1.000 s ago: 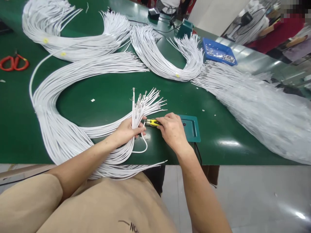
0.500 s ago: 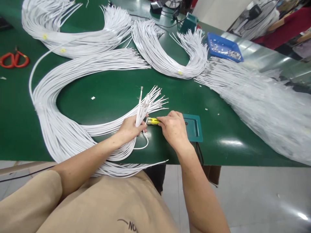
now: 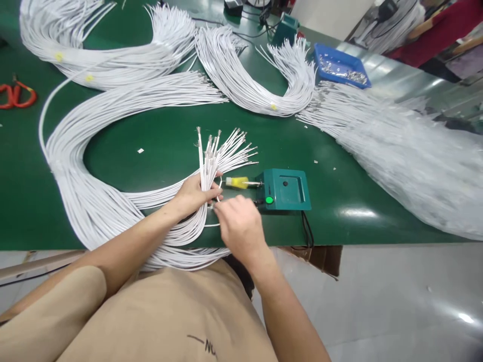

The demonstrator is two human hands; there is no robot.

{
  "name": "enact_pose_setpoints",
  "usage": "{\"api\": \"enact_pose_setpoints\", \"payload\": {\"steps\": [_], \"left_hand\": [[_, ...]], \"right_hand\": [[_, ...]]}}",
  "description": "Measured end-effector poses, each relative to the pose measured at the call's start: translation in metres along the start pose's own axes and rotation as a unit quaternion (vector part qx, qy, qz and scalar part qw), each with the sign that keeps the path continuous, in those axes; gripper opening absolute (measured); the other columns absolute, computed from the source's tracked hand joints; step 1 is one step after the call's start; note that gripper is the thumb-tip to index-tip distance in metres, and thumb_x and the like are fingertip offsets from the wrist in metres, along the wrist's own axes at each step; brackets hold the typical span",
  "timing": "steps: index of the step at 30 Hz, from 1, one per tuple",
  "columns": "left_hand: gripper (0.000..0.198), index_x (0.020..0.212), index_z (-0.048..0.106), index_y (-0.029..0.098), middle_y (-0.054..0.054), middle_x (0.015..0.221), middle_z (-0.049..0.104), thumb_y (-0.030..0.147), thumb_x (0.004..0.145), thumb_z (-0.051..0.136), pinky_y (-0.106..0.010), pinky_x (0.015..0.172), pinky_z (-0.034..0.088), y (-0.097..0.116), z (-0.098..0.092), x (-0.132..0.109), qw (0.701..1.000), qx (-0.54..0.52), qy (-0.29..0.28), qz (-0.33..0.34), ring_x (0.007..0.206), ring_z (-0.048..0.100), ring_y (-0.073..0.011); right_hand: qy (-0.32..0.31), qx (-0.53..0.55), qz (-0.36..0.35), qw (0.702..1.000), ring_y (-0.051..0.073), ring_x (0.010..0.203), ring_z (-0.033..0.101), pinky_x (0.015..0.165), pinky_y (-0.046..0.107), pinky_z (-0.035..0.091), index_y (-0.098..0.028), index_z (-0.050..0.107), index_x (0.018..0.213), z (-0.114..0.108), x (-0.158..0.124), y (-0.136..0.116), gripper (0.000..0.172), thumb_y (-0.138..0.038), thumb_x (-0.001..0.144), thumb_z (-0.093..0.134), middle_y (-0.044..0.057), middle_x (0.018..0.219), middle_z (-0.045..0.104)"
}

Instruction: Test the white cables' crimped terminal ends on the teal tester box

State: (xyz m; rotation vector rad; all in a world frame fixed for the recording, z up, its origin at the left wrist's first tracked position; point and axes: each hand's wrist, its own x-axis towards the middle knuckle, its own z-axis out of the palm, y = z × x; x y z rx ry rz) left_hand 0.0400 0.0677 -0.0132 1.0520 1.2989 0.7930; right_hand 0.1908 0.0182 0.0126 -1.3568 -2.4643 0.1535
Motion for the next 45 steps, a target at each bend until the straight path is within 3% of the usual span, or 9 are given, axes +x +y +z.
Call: {"api": "enact_pose_setpoints", "payload": {"steps": [11,17,20,23,26,30,36,42,45], "left_hand": [[0.041,0.099,0.064,0.014,-0.004,0.079,0.068,0.033,0.066,0.079,-0.023,0.062,0.047,0.005,-0.009,-0.021,0.989,-0.130,-0.070,0.017,0.080,0.067,-0.0176],[0.039,0.097,0.071,0.015,-0.004,0.087,0.070,0.034,0.064,0.080,-0.027,0.072,0.049,0.008,-0.012,-0.031,0.993,-0.114,-0.037,0.021,0.075,0.063,-0.0141],[0.043,0.097,0.070,0.015,-0.001,0.082,0.069,0.030,0.059,0.083,-0.027,0.073,0.048,0.009,-0.010,-0.035,0.994,-0.100,-0.018,0.026,0.071,0.061,-0.0134],[0.037,0.088,0.068,0.014,0.000,0.078,0.067,0.030,0.058,0.083,-0.026,0.072,0.046,0.010,-0.006,-0.037,0.996,-0.068,0.007,0.055,0.071,0.059,-0.0137],[0.030,0.081,0.065,0.014,0.000,0.077,0.065,0.032,0.063,0.080,-0.026,0.071,0.045,0.010,-0.004,-0.039,0.996,-0.022,-0.004,0.081,0.072,0.058,-0.0142],[0.027,0.077,0.059,0.015,0.002,0.072,0.060,0.034,0.068,0.076,-0.024,0.065,0.041,0.009,-0.004,-0.040,0.996,0.003,-0.026,0.086,0.067,0.053,-0.0122],[0.025,0.066,0.053,0.016,0.000,0.069,0.059,0.033,0.071,0.071,-0.024,0.063,0.039,0.014,-0.003,-0.034,0.994,-0.009,-0.029,0.104,0.065,0.051,-0.0120],[0.026,0.073,0.049,0.017,0.004,0.059,0.054,0.030,0.071,0.072,-0.023,0.055,0.040,0.013,0.001,-0.033,0.995,-0.057,-0.021,0.081,0.054,0.051,-0.0101],[0.026,0.073,0.046,0.018,0.004,0.061,0.054,0.026,0.071,0.070,-0.022,0.052,0.041,0.014,0.003,-0.034,0.994,-0.083,-0.034,0.069,0.054,0.054,-0.0096]], "right_hand": [[-0.129,-0.065,0.022,0.989,0.025,0.084,0.055,0.070,0.036,0.040,-0.014,0.064,0.081,0.010,-0.021,-0.045,0.021,-0.007,0.086,0.045,0.011,0.077,0.065],[-0.248,0.071,0.046,0.965,0.018,0.054,0.052,0.049,0.031,0.034,-0.020,0.065,0.072,0.002,-0.047,-0.047,0.018,-0.012,0.080,0.050,0.006,0.062,0.066],[-0.208,0.211,0.098,0.950,0.013,0.054,0.054,0.052,0.026,0.036,-0.020,0.062,0.062,-0.011,-0.040,-0.030,0.023,-0.016,0.082,0.051,0.002,0.061,0.066],[-0.022,0.372,0.247,0.894,0.010,0.052,0.053,0.052,0.023,0.040,-0.019,0.065,0.077,-0.021,-0.018,-0.010,0.022,-0.031,0.089,0.050,-0.002,0.063,0.062],[0.065,0.482,0.304,0.819,0.010,0.051,0.052,0.047,0.022,0.041,-0.020,0.066,0.093,-0.019,0.007,0.000,0.027,-0.041,0.078,0.065,-0.003,0.067,0.061],[0.100,0.551,0.303,0.771,0.008,0.052,0.049,0.049,0.021,0.040,-0.017,0.065,0.074,-0.014,0.023,-0.005,0.018,-0.034,0.073,0.070,-0.002,0.068,0.062],[0.125,0.564,0.304,0.758,0.008,0.052,0.045,0.055,0.024,0.038,-0.017,0.070,0.076,-0.010,0.022,-0.005,0.017,-0.033,0.078,0.065,-0.002,0.064,0.059],[0.084,0.756,0.333,0.557,0.004,0.048,0.031,0.046,0.020,0.029,-0.014,0.072,0.081,0.004,0.023,-0.003,0.018,-0.030,0.072,0.069,-0.004,0.060,0.046],[0.054,0.782,0.360,0.506,0.003,0.045,0.019,0.040,0.019,0.021,-0.012,0.071,0.078,0.004,0.024,0.000,0.017,-0.027,0.071,0.069,-0.008,0.054,0.031]]}}
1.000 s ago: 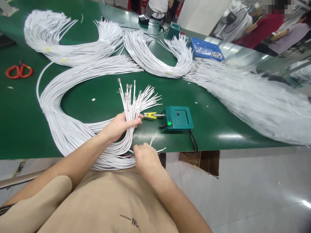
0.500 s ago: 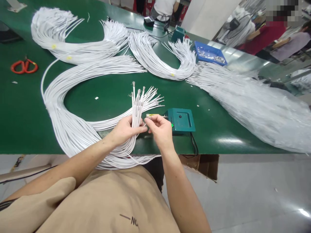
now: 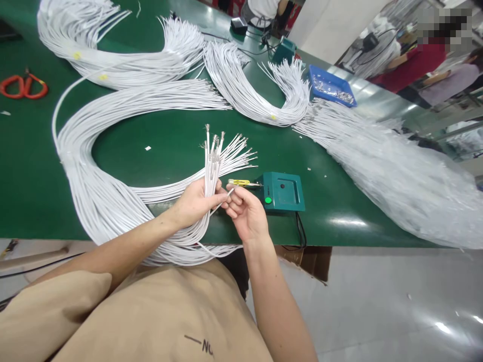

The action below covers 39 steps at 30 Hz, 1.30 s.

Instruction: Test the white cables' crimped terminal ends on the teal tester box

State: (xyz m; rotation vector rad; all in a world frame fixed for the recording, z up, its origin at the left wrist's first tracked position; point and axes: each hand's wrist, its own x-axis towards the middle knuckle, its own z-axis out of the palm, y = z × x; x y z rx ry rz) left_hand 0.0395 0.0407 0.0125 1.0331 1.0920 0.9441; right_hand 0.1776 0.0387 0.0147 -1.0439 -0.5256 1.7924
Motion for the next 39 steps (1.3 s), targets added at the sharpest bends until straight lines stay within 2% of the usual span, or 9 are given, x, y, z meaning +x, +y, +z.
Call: {"api": "enact_pose_setpoints", "payload": {"steps": [2,6,11,15,22,30,34,36,39], "left_hand": [[0.026,0.073,0.044,0.018,0.003,0.063,0.057,0.025,0.071,0.069,-0.022,0.052,0.041,0.002,0.002,-0.001,1.000,-0.026,-0.011,-0.013,0.056,0.058,-0.0109],[0.027,0.072,0.041,0.019,0.001,0.065,0.062,0.024,0.072,0.068,-0.023,0.054,0.044,0.005,0.004,-0.001,0.999,-0.037,-0.029,-0.026,0.060,0.063,-0.0133],[0.024,0.073,0.044,0.018,0.001,0.066,0.062,0.024,0.074,0.066,-0.024,0.057,0.045,0.002,0.002,-0.001,0.999,-0.018,-0.032,-0.032,0.062,0.064,-0.0138],[0.022,0.073,0.046,0.017,0.002,0.062,0.059,0.024,0.074,0.067,-0.022,0.054,0.043,0.002,0.001,-0.001,0.999,-0.016,-0.014,-0.028,0.059,0.062,-0.0119],[0.023,0.075,0.046,0.017,-0.002,0.070,0.066,0.025,0.073,0.068,-0.023,0.054,0.044,0.001,0.002,-0.001,0.999,-0.037,-0.022,-0.018,0.065,0.065,-0.0144],[0.023,0.074,0.048,0.016,-0.001,0.069,0.065,0.025,0.071,0.069,-0.022,0.053,0.044,0.003,0.001,-0.002,1.000,-0.026,-0.009,-0.014,0.064,0.063,-0.0138],[0.025,0.075,0.047,0.017,-0.001,0.072,0.065,0.027,0.072,0.070,-0.022,0.054,0.043,0.000,0.000,-0.002,1.000,-0.003,-0.001,-0.012,0.064,0.062,-0.0132],[0.024,0.075,0.048,0.016,-0.001,0.072,0.066,0.027,0.073,0.069,-0.022,0.055,0.042,-0.002,-0.001,-0.001,1.000,0.014,-0.001,-0.007,0.063,0.061,-0.0126],[0.022,0.076,0.049,0.016,-0.002,0.072,0.065,0.028,0.076,0.068,-0.023,0.056,0.042,-0.005,-0.003,0.001,1.000,0.029,-0.005,0.001,0.064,0.060,-0.0126]], "right_hand": [[0.005,-0.010,0.007,1.000,0.004,0.044,0.019,0.039,0.019,0.021,-0.012,0.070,0.077,0.000,0.002,-0.005,0.019,-0.031,0.073,0.066,-0.008,0.053,0.029],[-0.001,-0.055,-0.002,0.999,0.006,0.046,0.029,0.043,0.020,0.029,-0.013,0.070,0.074,0.002,0.008,-0.015,0.033,-0.045,0.078,0.062,-0.006,0.053,0.036],[-0.014,-0.068,0.039,0.997,0.005,0.046,0.034,0.046,0.019,0.031,-0.014,0.064,0.064,0.002,0.012,-0.016,0.029,-0.041,0.072,0.072,-0.007,0.050,0.037],[-0.032,-0.002,0.048,0.998,0.005,0.049,0.037,0.052,0.021,0.040,-0.014,0.067,0.074,-0.004,0.009,-0.009,0.031,-0.046,0.075,0.071,-0.007,0.057,0.042],[-0.018,0.015,0.014,1.000,0.005,0.054,0.040,0.060,0.023,0.046,-0.015,0.071,0.085,-0.007,0.001,-0.005,0.020,-0.032,0.076,0.071,-0.003,0.069,0.052],[0.008,-0.067,-0.040,0.997,0.007,0.056,0.044,0.059,0.023,0.041,-0.015,0.073,0.081,-0.004,-0.001,-0.007,0.017,-0.030,0.072,0.071,-0.002,0.068,0.059],[0.086,-0.235,-0.111,0.962,0.008,0.054,0.044,0.056,0.023,0.036,-0.016,0.066,0.064,-0.005,-0.004,-0.009,0.013,-0.027,0.070,0.068,-0.004,0.060,0.056],[0.096,-0.304,-0.106,0.942,0.008,0.052,0.043,0.054,0.023,0.035,-0.016,0.063,0.059,-0.006,-0.006,-0.012,0.013,-0.024,0.070,0.064,-0.005,0.054,0.052],[0.094,-0.300,-0.096,0.944,0.009,0.054,0.046,0.055,0.023,0.039,-0.017,0.066,0.069,-0.007,-0.006,-0.016,0.013,-0.029,0.073,0.061,-0.004,0.063,0.057]]}}
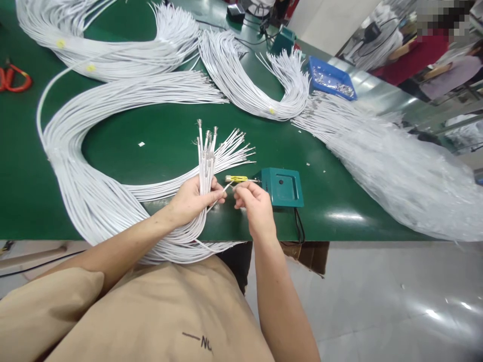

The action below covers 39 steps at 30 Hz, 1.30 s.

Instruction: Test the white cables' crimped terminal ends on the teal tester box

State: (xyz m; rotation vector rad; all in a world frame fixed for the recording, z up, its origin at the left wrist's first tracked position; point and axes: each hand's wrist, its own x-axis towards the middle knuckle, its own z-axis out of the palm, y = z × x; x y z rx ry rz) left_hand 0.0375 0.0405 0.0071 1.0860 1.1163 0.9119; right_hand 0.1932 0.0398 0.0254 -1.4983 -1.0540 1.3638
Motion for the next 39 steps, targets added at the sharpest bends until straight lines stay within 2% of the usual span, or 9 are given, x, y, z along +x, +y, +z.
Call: {"api": "enact_pose_setpoints", "payload": {"steps": [4,10,12,15,17,19,23,29,39], "left_hand": [[0.023,0.076,0.049,0.016,-0.001,0.072,0.064,0.028,0.076,0.069,-0.021,0.056,0.042,-0.001,0.000,0.000,1.000,-0.012,-0.008,0.004,0.064,0.061,-0.0117],[0.034,0.100,0.056,0.015,0.001,0.077,0.062,0.022,0.072,0.073,-0.018,0.053,0.043,0.002,0.001,0.001,0.989,-0.131,-0.016,-0.060,0.064,0.065,-0.0107],[0.043,0.110,0.056,0.015,0.001,0.079,0.062,0.018,0.071,0.073,-0.017,0.052,0.043,0.004,-0.001,0.005,0.978,-0.174,-0.048,-0.101,0.064,0.064,-0.0102],[0.047,0.113,0.058,0.014,0.000,0.076,0.062,0.014,0.069,0.073,-0.016,0.052,0.043,0.005,-0.006,0.012,0.961,-0.215,-0.096,-0.144,0.061,0.063,-0.0096],[0.044,0.111,0.061,0.013,0.000,0.074,0.061,0.014,0.069,0.073,-0.016,0.052,0.044,0.003,-0.007,0.017,0.958,-0.218,-0.109,-0.150,0.061,0.062,-0.0090],[0.043,0.111,0.062,0.013,0.000,0.074,0.060,0.015,0.070,0.074,-0.016,0.051,0.044,0.000,-0.007,0.021,0.964,-0.199,-0.101,-0.146,0.061,0.062,-0.0088],[0.050,0.118,0.059,0.016,0.001,0.079,0.060,0.020,0.071,0.075,-0.017,0.051,0.045,-0.010,-0.008,0.026,0.978,-0.157,-0.066,-0.124,0.064,0.065,-0.0106],[0.047,0.114,0.059,0.015,0.000,0.081,0.060,0.024,0.071,0.075,-0.018,0.051,0.044,-0.012,-0.006,0.031,0.991,-0.090,-0.031,-0.099,0.065,0.067,-0.0125],[0.034,0.104,0.060,0.011,-0.002,0.074,0.063,0.024,0.074,0.069,-0.023,0.055,0.047,-0.011,0.003,0.036,0.996,0.023,0.017,-0.079,0.061,0.065,-0.0129]], "right_hand": [[-0.025,0.029,-0.037,0.999,0.012,0.072,0.057,0.070,0.026,0.047,-0.019,0.068,0.097,0.001,0.002,-0.001,0.029,-0.041,0.079,0.060,0.001,0.086,0.065],[-0.026,-0.136,-0.152,0.979,0.016,0.077,0.059,0.075,0.030,0.046,-0.017,0.065,0.080,0.005,0.003,0.012,0.017,-0.027,0.087,0.053,0.004,0.080,0.066],[0.006,-0.278,-0.264,0.924,0.018,0.082,0.057,0.078,0.032,0.044,-0.017,0.064,0.080,0.004,0.005,0.018,0.024,-0.023,0.092,0.045,0.007,0.084,0.065],[-0.002,-0.480,-0.387,0.787,0.022,0.083,0.053,0.078,0.035,0.041,-0.016,0.062,0.075,0.000,0.008,0.022,0.032,-0.020,0.095,0.036,0.010,0.083,0.062],[-0.029,-0.558,-0.412,0.719,0.022,0.081,0.051,0.076,0.036,0.039,-0.016,0.061,0.075,-0.006,0.012,0.020,0.033,-0.020,0.096,0.035,0.010,0.081,0.062],[-0.037,-0.597,-0.409,0.689,0.023,0.083,0.051,0.076,0.036,0.037,-0.017,0.062,0.081,-0.013,0.016,0.014,0.029,-0.022,0.096,0.038,0.009,0.084,0.063],[0.003,-0.611,-0.365,0.702,0.025,0.094,0.052,0.081,0.037,0.036,-0.015,0.061,0.106,-0.027,0.029,-0.001,0.022,-0.021,0.093,0.043,0.009,0.099,0.066],[-0.054,-0.629,-0.317,0.707,0.021,0.078,0.055,0.089,0.036,0.035,-0.018,0.063,0.085,-0.038,0.046,-0.010,0.017,-0.019,0.091,0.047,0.005,0.077,0.067],[-0.086,-0.602,-0.315,0.729,0.021,0.088,0.054,0.088,0.036,0.033,-0.019,0.060,0.091,-0.042,0.049,-0.009,0.016,-0.008,0.080,0.055,0.004,0.085,0.068]]}}
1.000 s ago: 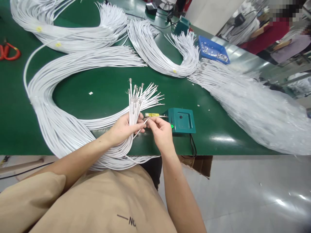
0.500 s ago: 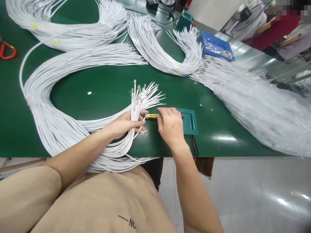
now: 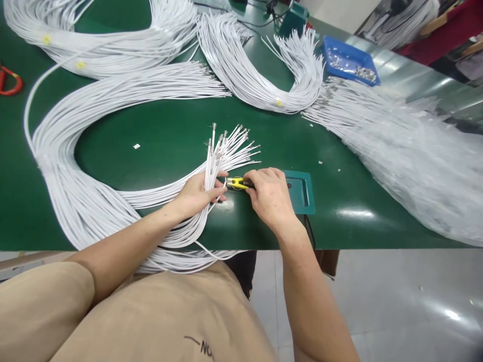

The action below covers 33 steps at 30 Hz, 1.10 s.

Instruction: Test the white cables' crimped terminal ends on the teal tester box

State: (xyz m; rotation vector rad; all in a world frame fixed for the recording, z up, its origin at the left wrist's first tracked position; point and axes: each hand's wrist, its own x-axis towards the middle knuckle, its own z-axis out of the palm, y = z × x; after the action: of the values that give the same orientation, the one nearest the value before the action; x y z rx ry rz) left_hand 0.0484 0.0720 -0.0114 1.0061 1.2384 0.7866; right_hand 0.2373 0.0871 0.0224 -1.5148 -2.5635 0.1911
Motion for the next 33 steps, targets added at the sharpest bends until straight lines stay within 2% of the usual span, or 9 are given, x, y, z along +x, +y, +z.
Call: {"api": "enact_pose_setpoints", "payload": {"steps": [7,14,16,18,20,23,28,30,33], "left_hand": [[0.033,0.101,0.061,0.013,-0.002,0.077,0.065,0.022,0.071,0.070,-0.023,0.052,0.048,-0.003,0.001,0.001,0.999,0.012,0.039,0.010,0.059,0.066,-0.0143],[0.042,0.112,0.060,0.015,-0.002,0.076,0.066,0.022,0.072,0.068,-0.023,0.053,0.050,-0.006,0.001,0.003,0.998,0.054,0.027,0.012,0.063,0.069,-0.0160],[0.044,0.114,0.059,0.015,-0.002,0.075,0.066,0.022,0.072,0.068,-0.024,0.054,0.050,-0.005,0.001,0.003,0.999,0.049,0.017,0.007,0.065,0.069,-0.0166],[0.046,0.116,0.057,0.013,-0.002,0.075,0.066,0.022,0.072,0.068,-0.024,0.055,0.050,-0.004,0.000,0.003,0.999,0.032,0.006,0.001,0.066,0.069,-0.0169],[0.046,0.116,0.056,0.012,-0.002,0.075,0.065,0.022,0.073,0.069,-0.024,0.054,0.049,-0.004,-0.001,0.004,1.000,0.013,-0.001,-0.003,0.064,0.068,-0.0166],[0.045,0.113,0.058,0.012,-0.002,0.073,0.066,0.022,0.071,0.071,-0.024,0.054,0.048,-0.004,-0.005,0.004,1.000,0.004,-0.003,0.000,0.058,0.065,-0.0143],[0.048,0.112,0.061,0.014,0.000,0.073,0.066,0.022,0.067,0.075,-0.023,0.057,0.048,0.001,-0.012,-0.002,1.000,0.011,0.019,0.021,0.057,0.062,-0.0123],[0.054,0.116,0.060,0.015,0.000,0.077,0.066,0.024,0.066,0.077,-0.023,0.057,0.048,0.002,-0.015,-0.006,0.999,-0.026,0.007,0.029,0.063,0.065,-0.0139],[0.045,0.107,0.065,0.015,-0.001,0.079,0.066,0.029,0.066,0.078,-0.022,0.059,0.047,0.001,-0.020,-0.010,0.997,-0.060,-0.028,0.042,0.069,0.064,-0.0143]], "right_hand": [[0.029,0.000,-0.003,1.000,0.022,0.079,0.048,0.078,0.037,0.035,-0.020,0.063,0.082,0.005,0.003,0.003,0.014,-0.010,0.083,0.053,0.004,0.072,0.060],[0.028,0.003,0.003,1.000,0.022,0.076,0.048,0.077,0.039,0.037,-0.021,0.066,0.080,0.005,0.005,0.004,0.017,-0.010,0.084,0.053,0.005,0.067,0.056],[0.021,0.008,0.002,1.000,0.024,0.081,0.050,0.079,0.039,0.038,-0.020,0.066,0.085,0.003,0.004,0.003,0.015,-0.010,0.084,0.055,0.006,0.072,0.060],[0.032,0.026,-0.005,0.999,0.025,0.093,0.051,0.085,0.039,0.038,-0.018,0.066,0.095,0.000,0.001,-0.002,0.015,-0.013,0.084,0.057,0.008,0.089,0.066],[0.067,0.050,0.004,0.996,0.026,0.102,0.050,0.089,0.039,0.037,-0.017,0.064,0.102,-0.002,-0.004,-0.011,0.017,-0.016,0.086,0.056,0.008,0.104,0.067],[0.115,0.073,0.039,0.990,0.023,0.092,0.052,0.082,0.037,0.037,-0.017,0.064,0.096,0.001,-0.015,-0.035,0.017,-0.022,0.093,0.048,0.007,0.095,0.068],[0.087,0.095,-0.034,0.991,0.020,0.082,0.051,0.071,0.035,0.034,-0.018,0.064,0.085,0.024,-0.034,-0.079,0.024,-0.023,0.095,0.042,0.006,0.084,0.066],[0.078,0.086,-0.047,0.992,0.020,0.081,0.050,0.071,0.035,0.033,-0.018,0.063,0.085,0.033,-0.038,-0.089,0.024,-0.021,0.094,0.041,0.006,0.085,0.066],[0.069,0.062,-0.065,0.994,0.020,0.081,0.049,0.071,0.035,0.034,-0.018,0.061,0.086,0.039,-0.042,-0.095,0.022,-0.018,0.093,0.040,0.007,0.090,0.064]]}}
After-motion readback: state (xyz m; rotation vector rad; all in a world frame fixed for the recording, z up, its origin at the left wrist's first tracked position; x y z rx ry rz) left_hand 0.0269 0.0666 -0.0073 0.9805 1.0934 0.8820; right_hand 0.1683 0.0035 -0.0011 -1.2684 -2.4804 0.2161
